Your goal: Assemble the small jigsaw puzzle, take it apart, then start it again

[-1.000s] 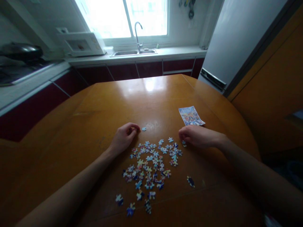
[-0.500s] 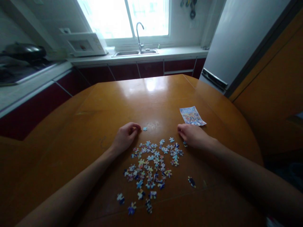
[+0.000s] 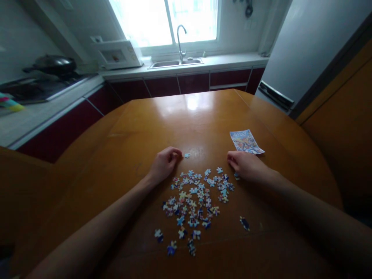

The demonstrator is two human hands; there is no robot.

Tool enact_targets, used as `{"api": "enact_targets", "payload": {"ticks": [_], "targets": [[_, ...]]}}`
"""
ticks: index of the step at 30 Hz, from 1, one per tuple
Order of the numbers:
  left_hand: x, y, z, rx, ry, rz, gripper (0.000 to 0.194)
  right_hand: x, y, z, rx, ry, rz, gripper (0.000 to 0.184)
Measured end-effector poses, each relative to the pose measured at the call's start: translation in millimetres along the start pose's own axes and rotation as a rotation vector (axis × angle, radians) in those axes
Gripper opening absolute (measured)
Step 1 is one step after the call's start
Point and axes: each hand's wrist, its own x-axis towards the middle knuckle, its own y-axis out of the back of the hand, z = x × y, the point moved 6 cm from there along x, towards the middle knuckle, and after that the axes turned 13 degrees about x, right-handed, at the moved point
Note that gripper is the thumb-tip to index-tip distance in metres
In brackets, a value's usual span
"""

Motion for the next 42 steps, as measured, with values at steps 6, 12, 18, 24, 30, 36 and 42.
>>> {"api": "enact_targets", "payload": {"ticks": [6,12,18,24,30,36,42], "targets": [[-1,-0.1,5,0.002,-0.092,0.006,0.021,0,0,1,0.007,-0.009,-0.007,0.015],[-2,-1.3,10,0.000,-0.164,-0.023,0.022,-1,0,2,0.013,-0.009,-0.006,0.016],[-3,-3.4,15,0.137,-0.240,-0.081,0.026,0,-1,3,0.019,-0.002,-0.003,0.017],[-5,-3.8,21,0.199,-0.292,-0.099,0.031,0,-1,5,0.020,-0.027,-0.007,0.016],[-5,-4.0,19,0.186,-0.267,-0.091,0.030,1,-1,6,0.016,-0.031,-0.007,0.016],[-4,-1.1,16,0.047,-0.173,-0.029,0.023,0,0,4,0.005,-0.035,-0.015,0.016],[0,5.7,15,-0.038,-0.071,-0.093,0.018,0,-1,5,0.006,-0.069,-0.026,0.014]]}}
